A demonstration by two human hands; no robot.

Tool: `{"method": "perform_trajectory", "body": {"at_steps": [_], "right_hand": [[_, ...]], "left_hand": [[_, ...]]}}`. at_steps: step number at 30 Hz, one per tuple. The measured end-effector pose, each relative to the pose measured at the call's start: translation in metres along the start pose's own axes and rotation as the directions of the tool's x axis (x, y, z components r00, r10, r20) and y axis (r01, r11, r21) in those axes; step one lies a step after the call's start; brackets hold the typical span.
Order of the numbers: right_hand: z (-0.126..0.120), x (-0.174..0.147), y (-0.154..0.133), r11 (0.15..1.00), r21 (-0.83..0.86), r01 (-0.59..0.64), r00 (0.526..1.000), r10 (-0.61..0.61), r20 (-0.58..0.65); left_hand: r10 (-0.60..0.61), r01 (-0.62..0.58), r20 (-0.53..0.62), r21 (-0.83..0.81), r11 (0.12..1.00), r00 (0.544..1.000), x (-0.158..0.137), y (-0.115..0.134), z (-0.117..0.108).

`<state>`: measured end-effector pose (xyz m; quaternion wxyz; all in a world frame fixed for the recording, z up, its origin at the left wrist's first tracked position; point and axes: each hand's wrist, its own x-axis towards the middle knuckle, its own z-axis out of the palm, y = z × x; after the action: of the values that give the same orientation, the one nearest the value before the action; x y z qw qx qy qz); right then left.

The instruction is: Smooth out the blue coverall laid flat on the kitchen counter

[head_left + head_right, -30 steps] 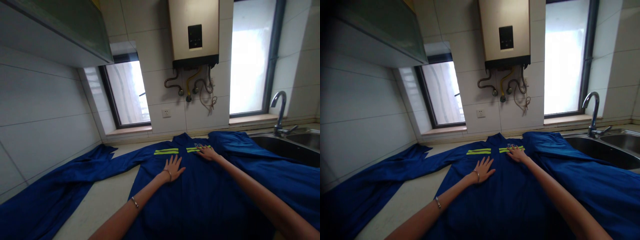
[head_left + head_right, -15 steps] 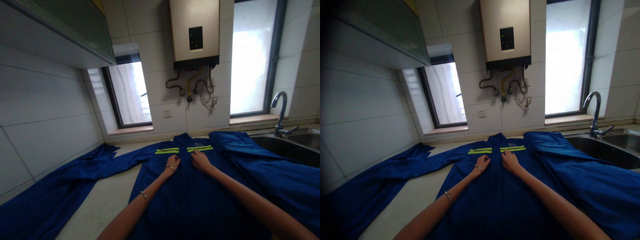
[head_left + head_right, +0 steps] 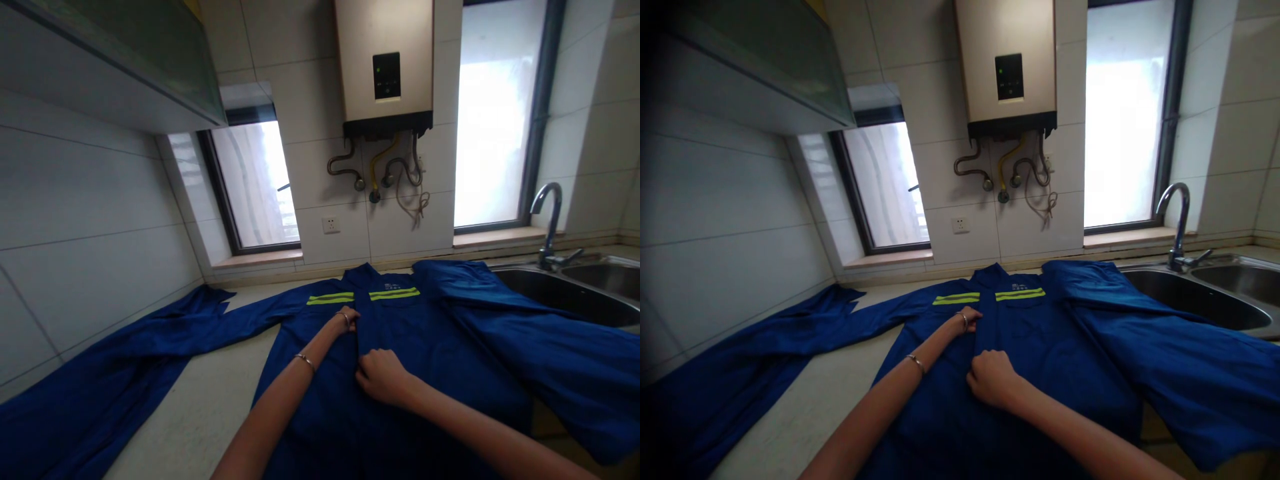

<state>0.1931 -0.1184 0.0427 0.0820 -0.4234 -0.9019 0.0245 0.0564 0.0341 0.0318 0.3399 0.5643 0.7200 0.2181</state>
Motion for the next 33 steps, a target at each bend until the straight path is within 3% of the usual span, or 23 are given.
{"method": "perform_trajectory", "body": {"at_steps": [5, 7, 9, 11, 13, 15, 17, 19, 22, 24, 25, 28, 30, 33], "right_hand": [[0.008, -0.012, -0.005, 0.994, -0.005, 0.109, 0.994, -0.11, -0.023], [0.007, -0.019, -0.008, 0.988, 0.004, 0.151, 0.988, -0.151, -0.038], [0.007, -0.028, -0.011, 0.981, 0.019, 0.195, 0.979, -0.194, -0.061], [0.01, -0.037, -0.011, 0.974, 0.031, 0.224, 0.968, -0.219, -0.119], [0.02, -0.046, -0.009, 0.978, 0.062, 0.201, 0.966, -0.187, -0.176], [0.032, -0.054, -0.006, 0.977, 0.122, 0.176, 0.973, -0.153, -0.174], [0.04, -0.061, -0.003, 0.966, 0.192, 0.174, 0.981, -0.153, -0.12], [0.036, -0.066, -0.002, 0.945, 0.262, 0.194, 0.981, -0.185, -0.062], [0.008, -0.07, 0.01, 0.884, 0.424, 0.196, 0.978, -0.207, -0.022], [-0.018, -0.068, 0.038, 0.829, 0.546, 0.12, 0.993, -0.102, -0.063], [-0.03, -0.067, 0.06, 0.806, 0.59, 0.054, 0.995, 0.008, -0.101], [-0.065, -0.067, 0.16, 0.799, 0.572, -0.186, 0.928, 0.335, -0.166], [-0.082, -0.075, 0.24, 0.744, 0.477, -0.467, 0.805, 0.581, -0.118], [-0.094, -0.102, 0.346, 0.441, 0.486, -0.754, 0.544, 0.835, 0.086]], "left_hand": [[0.075, -0.051, -0.123, 0.186, 0.981, 0.99, -0.012, 0.002, 0.003], [0.209, -0.141, -0.204, 0.305, 0.942, 0.957, -0.015, 0.005, 0.009], [0.423, -0.271, -0.21, 0.507, 0.818, 0.881, -0.015, 0.004, 0.017], [0.552, -0.353, -0.099, 0.672, 0.651, 0.828, -0.011, -0.002, 0.022], [0.495, -0.369, 0.023, 0.698, 0.614, 0.868, -0.004, -0.011, 0.025], [0.394, -0.349, 0.087, 0.66, 0.665, 0.915, 0.004, -0.02, 0.026], [0.364, -0.346, 0.108, 0.633, 0.692, 0.925, 0.011, -0.026, 0.026], [0.376, -0.348, 0.096, 0.634, 0.69, 0.922, 0.016, -0.029, 0.027], [0.389, -0.338, 0.068, 0.643, 0.687, 0.919, 0.02, -0.032, 0.029], [0.397, -0.34, 0.061, 0.644, 0.686, 0.916, 0.022, -0.033, 0.031], [0.404, -0.347, 0.062, 0.64, 0.686, 0.913, 0.022, -0.034, 0.032], [0.426, -0.357, 0.045, 0.63, 0.69, 0.904, 0.023, -0.036, 0.032], [0.436, -0.341, 0.005, 0.632, 0.696, 0.9, 0.022, -0.036, 0.032], [0.425, -0.312, -0.029, 0.633, 0.709, 0.905, 0.019, -0.034, 0.032]]}}
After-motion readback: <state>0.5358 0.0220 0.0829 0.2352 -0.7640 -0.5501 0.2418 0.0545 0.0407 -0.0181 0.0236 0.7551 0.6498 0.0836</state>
